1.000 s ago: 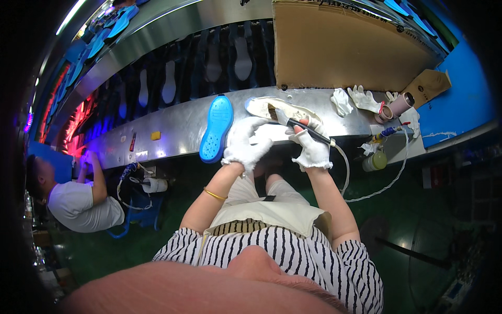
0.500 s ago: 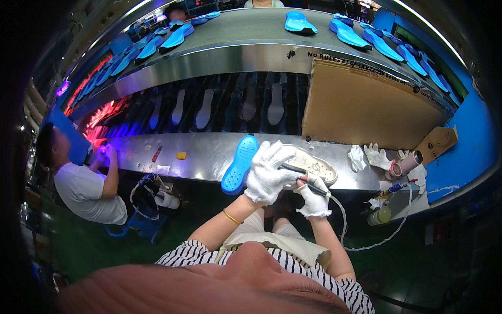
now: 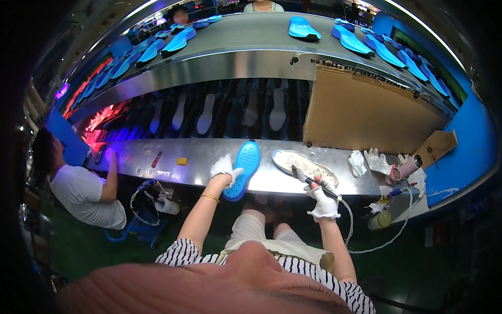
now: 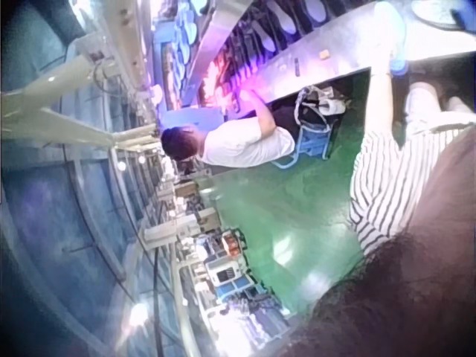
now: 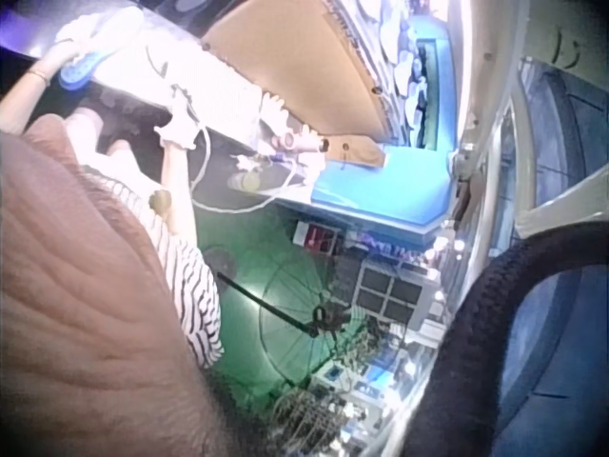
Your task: The person cleans a shoe sole and upper using a small brush and a cloth, then puts on white gloves to continue cleaning the blue sole component at a workstation.
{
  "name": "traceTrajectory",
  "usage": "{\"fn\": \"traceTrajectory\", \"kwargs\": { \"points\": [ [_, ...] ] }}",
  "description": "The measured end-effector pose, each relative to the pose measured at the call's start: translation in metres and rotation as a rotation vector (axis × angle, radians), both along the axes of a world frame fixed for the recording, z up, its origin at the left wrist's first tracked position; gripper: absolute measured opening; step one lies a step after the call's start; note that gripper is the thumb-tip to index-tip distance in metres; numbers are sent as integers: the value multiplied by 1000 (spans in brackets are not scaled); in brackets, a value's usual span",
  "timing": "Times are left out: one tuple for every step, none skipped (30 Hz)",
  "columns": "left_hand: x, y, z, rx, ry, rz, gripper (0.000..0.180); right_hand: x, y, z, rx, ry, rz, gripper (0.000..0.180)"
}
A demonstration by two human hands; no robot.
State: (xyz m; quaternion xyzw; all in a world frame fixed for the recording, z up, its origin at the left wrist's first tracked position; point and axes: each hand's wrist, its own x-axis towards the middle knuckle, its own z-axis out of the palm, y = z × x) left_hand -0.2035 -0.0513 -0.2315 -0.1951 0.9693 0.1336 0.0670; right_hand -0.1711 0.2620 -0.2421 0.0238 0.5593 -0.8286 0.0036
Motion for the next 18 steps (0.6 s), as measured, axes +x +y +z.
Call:
{"fn": "traceTrajectory", "kwargs": {
  "points": [
    [-2, -4, -5, 23, -137, -14, 58, -2, 4, 0, -6, -1, -6, 23],
    [-3, -6, -6, 46, -272, -29, 60, -3, 6, 0, -12, 1, -12, 22],
    [-6, -7, -9, 50, -250, -42, 61, -5, 7, 3, -14, 16, -7, 19],
    [-10, -8, -14, 54, -230, -55, 62, -8, 9, 3, 19, 61, -4, 19],
    [-13, -10, -20, 57, -212, -65, 63, -9, 10, 2, 49, 102, 2, 19],
    [-15, -13, -27, 60, -194, -74, 65, -10, 10, 2, 80, 144, 8, 20],
    [-18, -14, -36, 68, -184, -63, 66, -11, 8, 2, 53, 140, 11, 20],
    [-23, -11, -41, 76, -172, -57, 67, -12, 8, 0, 80, 162, 16, 20],
    [-27, -10, -47, 84, -160, -50, 68, -13, 8, -2, 108, 184, 22, 20],
    [-29, -10, -53, 103, -153, -32, 70, -14, 8, -5, 136, 206, 28, 20],
    [-30, -9, -53, 120, -146, -15, 71, -15, 7, -8, 131, 194, 25, 19],
    [-30, -8, -52, 137, -140, 1, 73, -16, 6, -12, 126, 181, 21, 19],
    [-32, -7, -51, 180, -180, -3, 74, -16, 5, -13, 122, 168, 16, 19],
    [-33, -8, -49, 225, -221, -5, 76, -15, 4, -12, 122, 144, 11, 19],
    [-33, -9, -48, 270, -262, -9, 77, -15, 3, -10, 123, 119, 5, 19],
    [-34, -10, -61, 351, -196, 24, 76, -15, 3, -9, 124, 94, -3, 19],
    [-30, -21, -82, 426, -120, 72, 75, -15, -1, -6, 112, 98, 16, 19],
    [-26, -33, -103, 497, -43, 124, 73, -15, -7, -6, 98, 100, 39, 19]
  ]
}}
